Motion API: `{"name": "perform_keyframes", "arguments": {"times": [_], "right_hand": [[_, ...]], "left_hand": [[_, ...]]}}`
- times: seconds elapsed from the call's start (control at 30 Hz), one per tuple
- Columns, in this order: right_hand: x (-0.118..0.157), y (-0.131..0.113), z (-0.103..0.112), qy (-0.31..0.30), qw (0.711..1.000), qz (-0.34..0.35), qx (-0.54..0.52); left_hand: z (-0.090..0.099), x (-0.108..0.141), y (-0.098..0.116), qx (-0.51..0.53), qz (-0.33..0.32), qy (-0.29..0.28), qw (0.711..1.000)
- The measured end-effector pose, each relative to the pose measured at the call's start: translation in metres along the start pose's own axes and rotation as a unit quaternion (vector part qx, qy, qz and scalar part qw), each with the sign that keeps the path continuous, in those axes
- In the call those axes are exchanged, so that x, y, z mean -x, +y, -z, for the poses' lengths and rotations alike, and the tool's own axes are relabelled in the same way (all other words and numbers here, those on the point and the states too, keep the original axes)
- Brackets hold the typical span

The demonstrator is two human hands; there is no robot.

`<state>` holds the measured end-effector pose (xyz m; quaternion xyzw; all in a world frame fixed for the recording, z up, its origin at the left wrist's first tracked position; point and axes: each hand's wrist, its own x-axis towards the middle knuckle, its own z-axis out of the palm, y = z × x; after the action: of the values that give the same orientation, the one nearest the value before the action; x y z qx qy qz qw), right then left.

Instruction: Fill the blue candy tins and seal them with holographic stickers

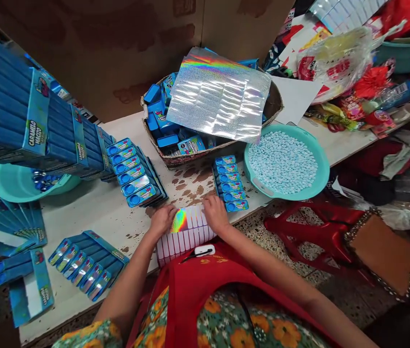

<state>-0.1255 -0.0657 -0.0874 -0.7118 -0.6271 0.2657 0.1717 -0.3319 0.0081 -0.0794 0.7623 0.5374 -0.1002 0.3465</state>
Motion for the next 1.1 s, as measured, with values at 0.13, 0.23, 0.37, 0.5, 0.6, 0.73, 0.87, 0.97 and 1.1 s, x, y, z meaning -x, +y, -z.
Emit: {"name": "perform_keyframes", "arguments": {"times": [0.13,0.23,0.37,0.5,0.6,0.73,0.87,0.97,1.1], "right_hand": [[-0.003,-0.031,-0.016,0.018,0.994,0.092,0.052],[0.000,-0.037,-0.031,-0.036,0.993,0.104,0.053],[0.012,-0.025,-0.040,-0.075,0.986,0.142,0.050],[0.017,-0.023,-0.031,-0.075,0.982,0.170,0.034],[0.016,-0.032,-0.012,-0.048,0.990,0.129,-0.009],[0.026,-0.039,0.027,0.041,0.988,0.015,-0.148],[0.045,-0.028,0.055,0.092,0.959,-0.093,-0.252],[0.056,-0.009,0.059,0.161,0.935,-0.165,-0.269],[0.058,0.018,0.059,0.273,0.915,-0.204,-0.218]], "left_hand": [[0.009,-0.004,0.004,-0.001,-0.024,-0.010,1.000],[0.009,-0.005,0.006,0.015,-0.032,-0.004,0.999],[0.003,-0.008,0.005,0.039,-0.010,-0.016,0.999],[-0.002,-0.016,-0.001,0.040,0.018,-0.016,0.999],[-0.001,-0.015,0.003,0.053,-0.003,0.028,0.998],[0.002,0.002,0.034,0.210,-0.107,0.078,0.969],[-0.003,0.014,0.081,0.343,-0.147,-0.123,0.919],[-0.010,0.009,0.108,0.370,-0.132,-0.198,0.898],[-0.016,-0.008,0.129,0.406,-0.142,-0.252,0.867]]}}
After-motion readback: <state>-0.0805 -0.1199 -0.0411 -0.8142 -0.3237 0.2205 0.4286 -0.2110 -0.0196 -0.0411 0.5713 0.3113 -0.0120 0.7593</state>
